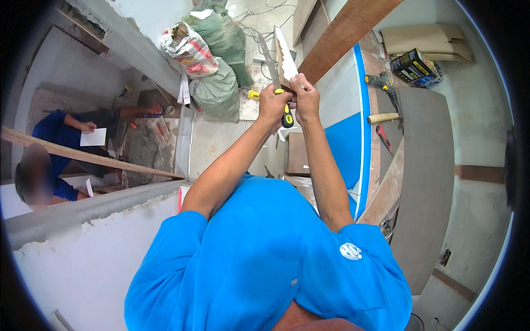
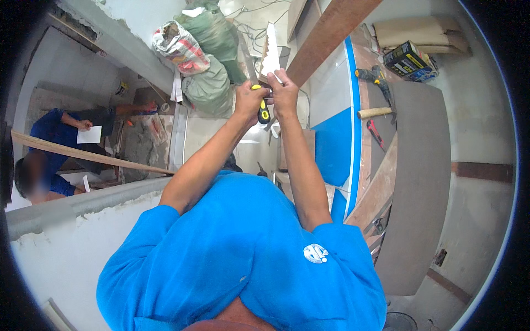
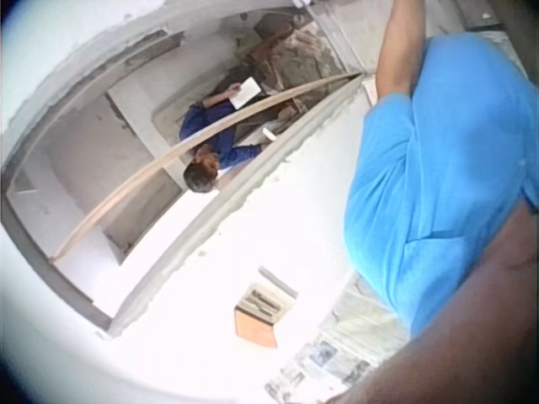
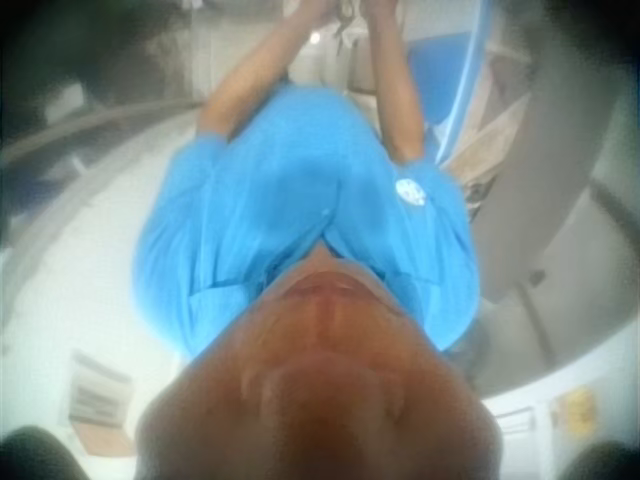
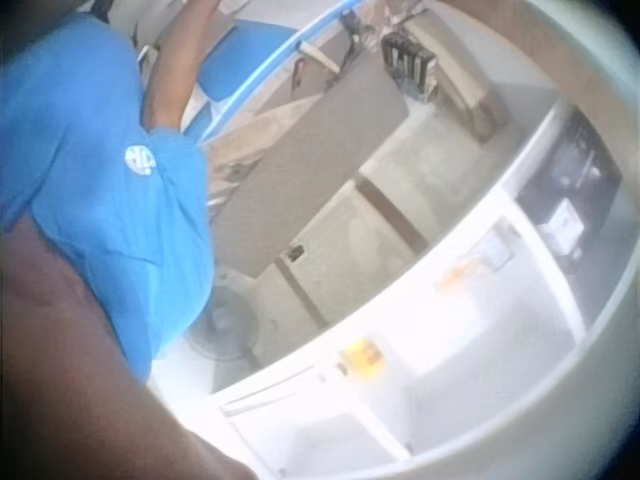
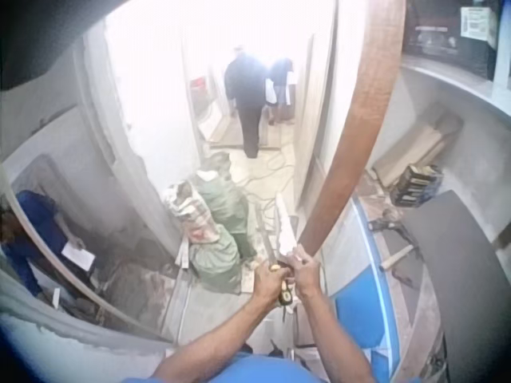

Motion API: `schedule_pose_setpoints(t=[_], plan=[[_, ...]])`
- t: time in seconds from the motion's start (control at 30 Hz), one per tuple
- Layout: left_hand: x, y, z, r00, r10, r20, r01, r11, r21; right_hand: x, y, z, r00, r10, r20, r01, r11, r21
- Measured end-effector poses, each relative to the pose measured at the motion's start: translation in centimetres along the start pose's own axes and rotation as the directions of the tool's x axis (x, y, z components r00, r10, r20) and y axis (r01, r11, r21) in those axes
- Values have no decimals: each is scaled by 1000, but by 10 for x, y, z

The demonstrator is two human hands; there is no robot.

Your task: The person measures and cuts a long white wooden strip using a utility knife and a straight edge. They repeatedly align the strip, score it, and snap off sections, then trim the edges.

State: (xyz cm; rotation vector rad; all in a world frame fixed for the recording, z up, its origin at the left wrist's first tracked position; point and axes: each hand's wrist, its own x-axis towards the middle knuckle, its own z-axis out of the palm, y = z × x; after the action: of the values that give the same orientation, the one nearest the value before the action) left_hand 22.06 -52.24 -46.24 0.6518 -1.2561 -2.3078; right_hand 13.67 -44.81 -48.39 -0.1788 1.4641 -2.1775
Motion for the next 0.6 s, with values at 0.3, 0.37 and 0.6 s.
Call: schedule_pose_setpoints(t=[0.3, 0.37, 0.6], plan=[[-7, -9, 1, 997, -67, -26, 66, 998, -10, -11, -3, 0, 999, 17, -38, -15, 998, 54], [-7, -12, 0, 998, -63, -16, 63, 998, -15, -12, -2, -3, 999, 27, -38, -25, 998, 56], [-20, -25, -3, 994, -110, -27, 109, 993, -34, -22, 6, -10, 997, 44, -58, -42, 998, 41]])
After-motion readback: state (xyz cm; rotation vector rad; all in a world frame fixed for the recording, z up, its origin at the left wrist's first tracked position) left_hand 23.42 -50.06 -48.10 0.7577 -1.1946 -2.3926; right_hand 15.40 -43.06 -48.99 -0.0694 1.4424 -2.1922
